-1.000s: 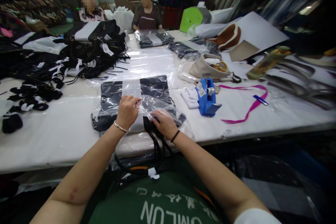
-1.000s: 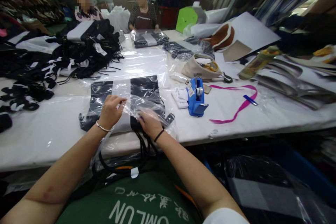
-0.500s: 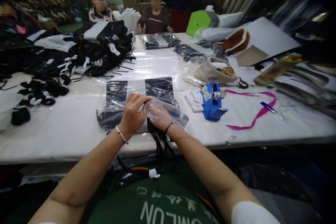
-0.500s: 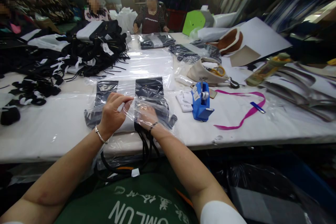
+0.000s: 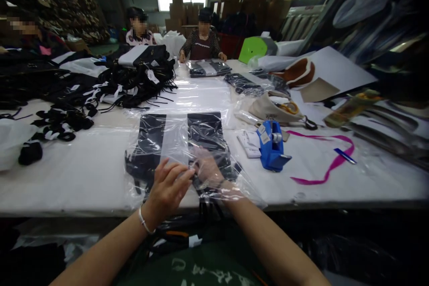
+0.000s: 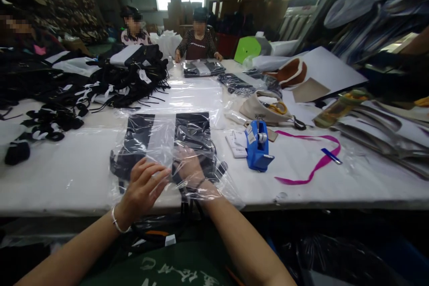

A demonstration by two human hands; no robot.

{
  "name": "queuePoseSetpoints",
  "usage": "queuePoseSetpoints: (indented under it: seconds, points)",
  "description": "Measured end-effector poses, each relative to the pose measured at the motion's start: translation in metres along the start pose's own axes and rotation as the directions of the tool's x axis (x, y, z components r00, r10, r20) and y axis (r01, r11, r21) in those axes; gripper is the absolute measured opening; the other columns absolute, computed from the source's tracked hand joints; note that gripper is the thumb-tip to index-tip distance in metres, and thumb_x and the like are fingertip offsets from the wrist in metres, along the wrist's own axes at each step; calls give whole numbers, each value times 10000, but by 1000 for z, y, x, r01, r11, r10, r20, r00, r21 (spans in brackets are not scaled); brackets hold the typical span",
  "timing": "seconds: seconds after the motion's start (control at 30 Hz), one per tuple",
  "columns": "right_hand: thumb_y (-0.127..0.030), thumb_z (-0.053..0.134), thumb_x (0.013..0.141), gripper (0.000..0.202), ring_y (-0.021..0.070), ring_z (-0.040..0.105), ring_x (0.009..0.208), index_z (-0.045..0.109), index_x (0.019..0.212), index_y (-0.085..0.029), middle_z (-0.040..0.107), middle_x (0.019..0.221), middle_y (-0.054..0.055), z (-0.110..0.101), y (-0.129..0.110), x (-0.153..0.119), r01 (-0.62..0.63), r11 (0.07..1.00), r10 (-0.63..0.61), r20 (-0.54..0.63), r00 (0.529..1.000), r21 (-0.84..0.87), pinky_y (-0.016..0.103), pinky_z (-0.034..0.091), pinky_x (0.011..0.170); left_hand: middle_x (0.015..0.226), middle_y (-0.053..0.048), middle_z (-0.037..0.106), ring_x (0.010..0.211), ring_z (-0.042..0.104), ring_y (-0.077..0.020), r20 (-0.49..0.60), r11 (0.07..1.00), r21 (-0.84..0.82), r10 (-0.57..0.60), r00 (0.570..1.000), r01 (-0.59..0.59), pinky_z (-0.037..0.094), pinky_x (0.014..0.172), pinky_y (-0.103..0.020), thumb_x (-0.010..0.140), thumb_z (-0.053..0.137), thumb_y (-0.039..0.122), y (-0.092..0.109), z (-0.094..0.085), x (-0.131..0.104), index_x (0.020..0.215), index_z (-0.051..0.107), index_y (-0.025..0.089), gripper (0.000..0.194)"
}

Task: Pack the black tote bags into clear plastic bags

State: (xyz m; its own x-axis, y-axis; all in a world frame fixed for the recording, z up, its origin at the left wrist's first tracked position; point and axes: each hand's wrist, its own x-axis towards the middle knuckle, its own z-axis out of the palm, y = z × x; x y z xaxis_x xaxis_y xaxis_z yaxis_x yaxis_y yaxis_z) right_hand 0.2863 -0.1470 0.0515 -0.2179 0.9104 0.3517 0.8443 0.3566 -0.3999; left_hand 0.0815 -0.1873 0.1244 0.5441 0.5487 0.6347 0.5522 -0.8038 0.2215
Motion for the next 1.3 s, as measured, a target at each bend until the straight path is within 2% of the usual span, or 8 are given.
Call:
queuePoseSetpoints:
  seconds: [0.2,0.33,0.57,0.77,0.97,1.07,1.2,1.3]
  points:
    - [-360,477,963,561,281,322,1458,392,1501,-226,403,1548,110,-24,27,-102,-87,985,82,-47,996,-145,526,296,1171,1524,-124,434,1447,333,-329,48,875,311,-404,914,370,268,1169,-583,921,525,284,-54,-14,-105,1573,151,307,753]
    - [-397,465,971,578,288,267,1481,343,1524,-279,361,1575,62,-21,30,-113,-82,976,81,-14,997,-202,572,235,1187,1548,-138,391,1457,295,-341,126,821,323,-530,838,471,322,1126,-613,916,540,395,-53,-24,-161,1580,57,312,825]
    - [-338,492,934,580,324,361,1434,389,1503,-293,404,1546,68,-5,50,-73,-68,976,82,62,995,-208,627,309,1133,1502,-54,470,1371,449,-280,135,864,322,-447,885,387,453,1083,-515,907,490,236,-37,-15,-203,1565,37,403,816]
    - [-346,457,940,641,281,318,1459,254,1546,-402,415,1537,-11,-37,78,-178,-120,973,76,-221,972,-196,560,341,1166,1348,31,626,1211,620,-233,-35,830,364,-442,896,423,536,1025,-440,909,433,168,-60,-28,-236,1533,203,458,726]
    - [-303,483,938,454,332,410,1403,582,1380,-280,543,1438,45,-81,83,-254,-32,974,74,179,981,-225,524,389,1137,1382,3,600,1195,628,-182,177,862,453,-337,925,227,350,1172,-402,886,406,83,-68,-75,-285,1525,314,365,705]
    - [-307,480,941,453,320,408,1404,560,1387,-316,491,1470,34,-92,73,-256,-84,979,139,305,942,-184,531,378,1144,1423,20,556,1290,554,-200,416,855,413,-485,770,315,302,1184,-462,826,348,35,-58,-84,-295,1483,398,381,744]
    - [-337,527,909,437,319,461,1363,612,1336,-291,505,1444,72,-97,60,-251,-233,968,246,494,834,-90,524,379,1138,1224,-26,703,1121,670,-235,727,784,363,-577,373,504,403,1092,-485,736,353,74,-44,-92,-275,1525,316,332,831]
    - [-333,673,790,440,346,522,1309,701,1227,-292,584,1370,93,-119,46,-243,-314,949,253,548,797,19,513,403,1117,1028,-70,763,944,723,-277,778,774,377,-562,280,508,522,924,-425,741,433,211,-44,-115,-229,1400,547,290,674]
